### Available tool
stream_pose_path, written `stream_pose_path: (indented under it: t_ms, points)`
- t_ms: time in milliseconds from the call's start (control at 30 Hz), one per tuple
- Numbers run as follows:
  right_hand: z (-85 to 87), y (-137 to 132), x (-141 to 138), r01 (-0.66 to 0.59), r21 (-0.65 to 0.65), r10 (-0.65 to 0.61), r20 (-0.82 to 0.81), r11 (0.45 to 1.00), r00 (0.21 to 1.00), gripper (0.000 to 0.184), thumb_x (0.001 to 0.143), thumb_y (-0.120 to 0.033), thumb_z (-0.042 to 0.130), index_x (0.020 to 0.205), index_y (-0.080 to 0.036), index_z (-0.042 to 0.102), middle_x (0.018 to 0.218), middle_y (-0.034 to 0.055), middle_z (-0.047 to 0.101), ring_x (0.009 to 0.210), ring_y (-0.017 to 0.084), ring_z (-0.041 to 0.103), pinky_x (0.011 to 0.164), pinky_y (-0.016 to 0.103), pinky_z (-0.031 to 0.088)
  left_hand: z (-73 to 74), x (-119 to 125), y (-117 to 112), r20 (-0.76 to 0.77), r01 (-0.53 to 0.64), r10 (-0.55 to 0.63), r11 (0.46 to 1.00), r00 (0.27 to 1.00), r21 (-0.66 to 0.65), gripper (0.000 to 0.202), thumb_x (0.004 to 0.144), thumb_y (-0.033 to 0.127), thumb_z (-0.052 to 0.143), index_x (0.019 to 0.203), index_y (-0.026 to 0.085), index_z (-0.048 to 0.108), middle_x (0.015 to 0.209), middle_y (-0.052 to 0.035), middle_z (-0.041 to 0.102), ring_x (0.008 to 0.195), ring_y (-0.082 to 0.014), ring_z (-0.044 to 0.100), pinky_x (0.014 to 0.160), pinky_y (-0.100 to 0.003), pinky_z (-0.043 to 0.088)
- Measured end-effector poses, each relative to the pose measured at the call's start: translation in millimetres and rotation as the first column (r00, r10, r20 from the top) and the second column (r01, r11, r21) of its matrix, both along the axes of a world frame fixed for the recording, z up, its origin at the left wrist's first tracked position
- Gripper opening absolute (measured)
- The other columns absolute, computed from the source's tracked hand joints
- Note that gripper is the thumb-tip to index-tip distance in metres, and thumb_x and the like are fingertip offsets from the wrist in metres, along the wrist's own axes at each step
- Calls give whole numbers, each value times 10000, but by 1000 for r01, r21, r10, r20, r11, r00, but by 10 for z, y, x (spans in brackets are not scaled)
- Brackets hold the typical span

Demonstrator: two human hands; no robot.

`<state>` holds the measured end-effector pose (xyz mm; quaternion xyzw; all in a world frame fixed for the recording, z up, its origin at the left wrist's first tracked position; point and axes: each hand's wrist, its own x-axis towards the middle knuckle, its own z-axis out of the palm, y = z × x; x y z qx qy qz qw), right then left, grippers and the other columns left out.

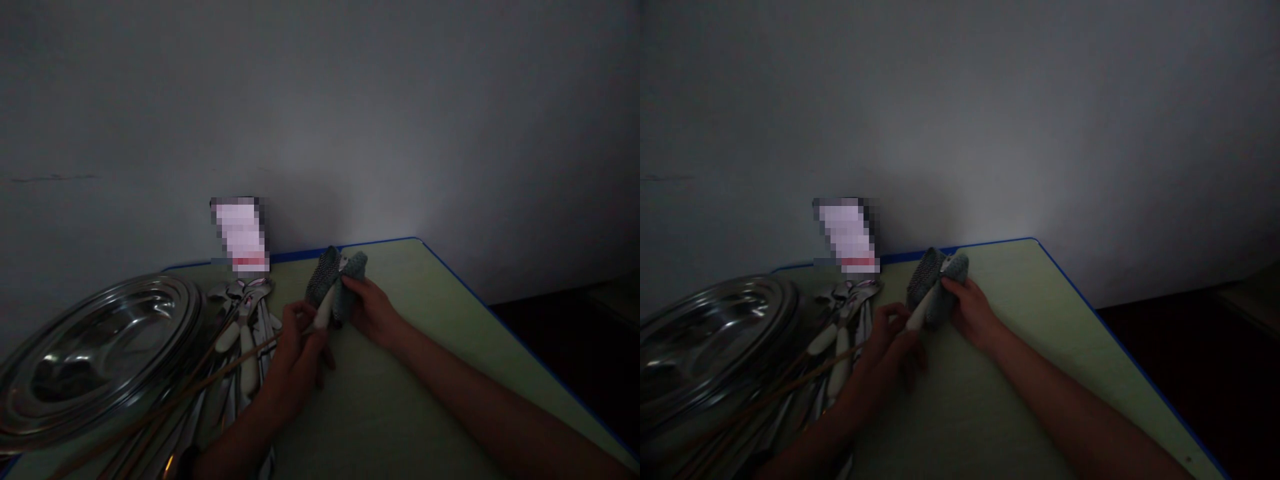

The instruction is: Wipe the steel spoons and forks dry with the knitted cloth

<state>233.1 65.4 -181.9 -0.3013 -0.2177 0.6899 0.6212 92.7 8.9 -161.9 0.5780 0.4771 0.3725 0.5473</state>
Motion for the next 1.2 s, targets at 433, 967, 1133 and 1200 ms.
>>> stream_pose_path:
  t_ms: [433, 967, 1133, 1200]
  points:
    - [26, 7, 17, 9, -20, -10, -43, 1000, 999, 142, 673, -233, 684, 797, -186, 634, 704, -14, 684, 749, 175, 633, 768, 323, 482, -19, -32, 58, -218, 124, -115, 992, 969, 28, 255, 882, 355, 388, 747, 168, 495, 551, 34, 550, 427, -91, 505, 408, -187, 402]
    - [14, -75, -1, -78, 107, 70, 78, 991, 994, 259, 599, -161, 758, 825, -189, 636, 765, -21, 689, 683, 124, 613, 683, 259, 482, -9, -13, 64, -192, 45, -44, 999, 980, 0, 218, 852, 358, 405, 765, 170, 476, 517, 55, 530, 389, -89, 495, 370, -184, 399]
    - [26, -74, -7, -83, 117, 73, 90, 990, 993, 239, 619, -178, 746, 829, -197, 633, 744, -29, 682, 661, 122, 608, 678, 263, 483, -36, -31, 66, -196, 64, -57, 997, 979, 30, 193, 863, 331, 391, 809, 173, 487, 501, 64, 523, 384, -101, 503, 376, -193, 406]
    - [27, -72, -4, -83, 110, 74, 83, 990, 994, 243, 620, -178, 747, 833, -199, 631, 743, -33, 679, 659, 120, 605, 679, 262, 483, -58, -39, 66, -173, 72, -67, 997, 983, 22, 185, 864, 327, 386, 831, 176, 488, 514, 65, 524, 391, -105, 510, 374, -196, 413]
